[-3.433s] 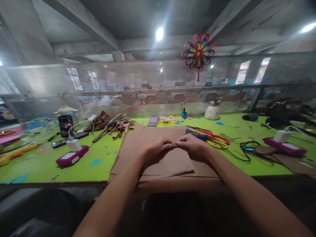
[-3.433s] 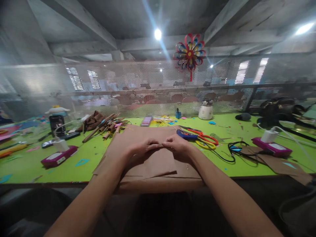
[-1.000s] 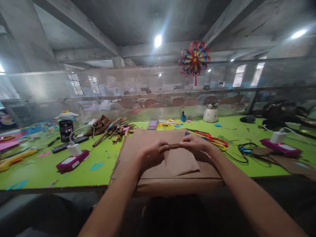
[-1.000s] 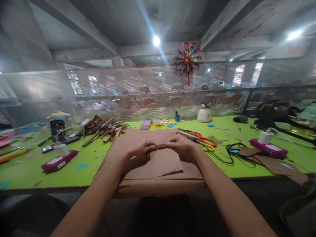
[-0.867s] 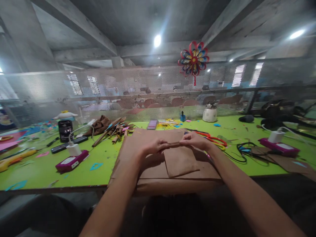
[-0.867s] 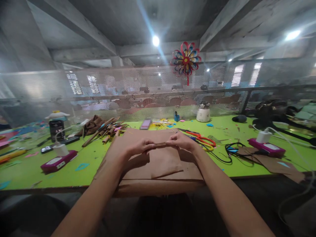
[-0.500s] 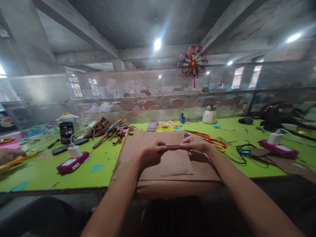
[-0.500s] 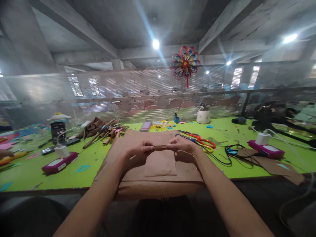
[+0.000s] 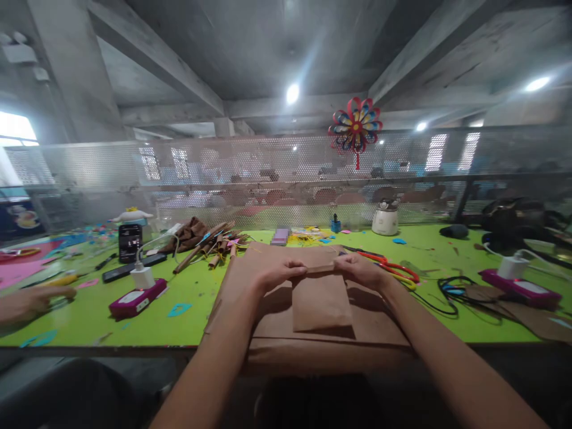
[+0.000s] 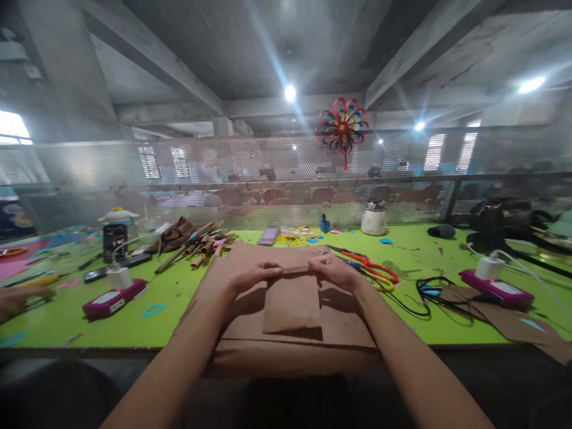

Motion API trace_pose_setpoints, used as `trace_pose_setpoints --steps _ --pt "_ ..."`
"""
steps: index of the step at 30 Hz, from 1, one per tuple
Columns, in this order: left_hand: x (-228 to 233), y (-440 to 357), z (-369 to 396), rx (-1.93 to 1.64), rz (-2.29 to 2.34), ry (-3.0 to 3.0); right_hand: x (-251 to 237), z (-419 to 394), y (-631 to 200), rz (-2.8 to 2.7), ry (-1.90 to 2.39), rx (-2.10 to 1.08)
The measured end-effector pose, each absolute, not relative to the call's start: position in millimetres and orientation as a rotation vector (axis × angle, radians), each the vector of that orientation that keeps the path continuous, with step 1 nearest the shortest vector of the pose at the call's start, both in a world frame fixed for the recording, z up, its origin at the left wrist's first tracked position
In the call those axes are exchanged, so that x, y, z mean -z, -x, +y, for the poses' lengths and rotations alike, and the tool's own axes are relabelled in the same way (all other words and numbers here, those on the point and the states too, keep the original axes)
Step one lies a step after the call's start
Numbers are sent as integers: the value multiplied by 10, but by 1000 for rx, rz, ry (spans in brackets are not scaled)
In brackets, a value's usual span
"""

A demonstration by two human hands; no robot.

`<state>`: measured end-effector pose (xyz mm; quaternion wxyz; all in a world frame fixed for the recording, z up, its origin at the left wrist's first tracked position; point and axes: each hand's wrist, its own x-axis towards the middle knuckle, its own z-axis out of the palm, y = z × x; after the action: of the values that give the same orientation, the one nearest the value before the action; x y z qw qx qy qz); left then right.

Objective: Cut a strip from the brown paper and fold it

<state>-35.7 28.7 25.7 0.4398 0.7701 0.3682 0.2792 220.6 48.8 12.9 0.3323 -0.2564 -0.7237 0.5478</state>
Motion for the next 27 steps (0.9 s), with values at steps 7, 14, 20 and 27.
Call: trace_pose_setpoints --steps 7,14,20,27 --pt "-239 201 153 -792 741 -1463 -166 365 -2103 -1749 487 -1483" --pt "-150 59 82 -621 546 -1302 -206 290 -2066 -1880 382 -1347" --pt "-62 55 85 -540 496 -1250 -201 272 -2045 -1900 379 -1343" --pt "-29 53 130 -595 520 -1258 -197 269 -2024 -1905 395 -1316"
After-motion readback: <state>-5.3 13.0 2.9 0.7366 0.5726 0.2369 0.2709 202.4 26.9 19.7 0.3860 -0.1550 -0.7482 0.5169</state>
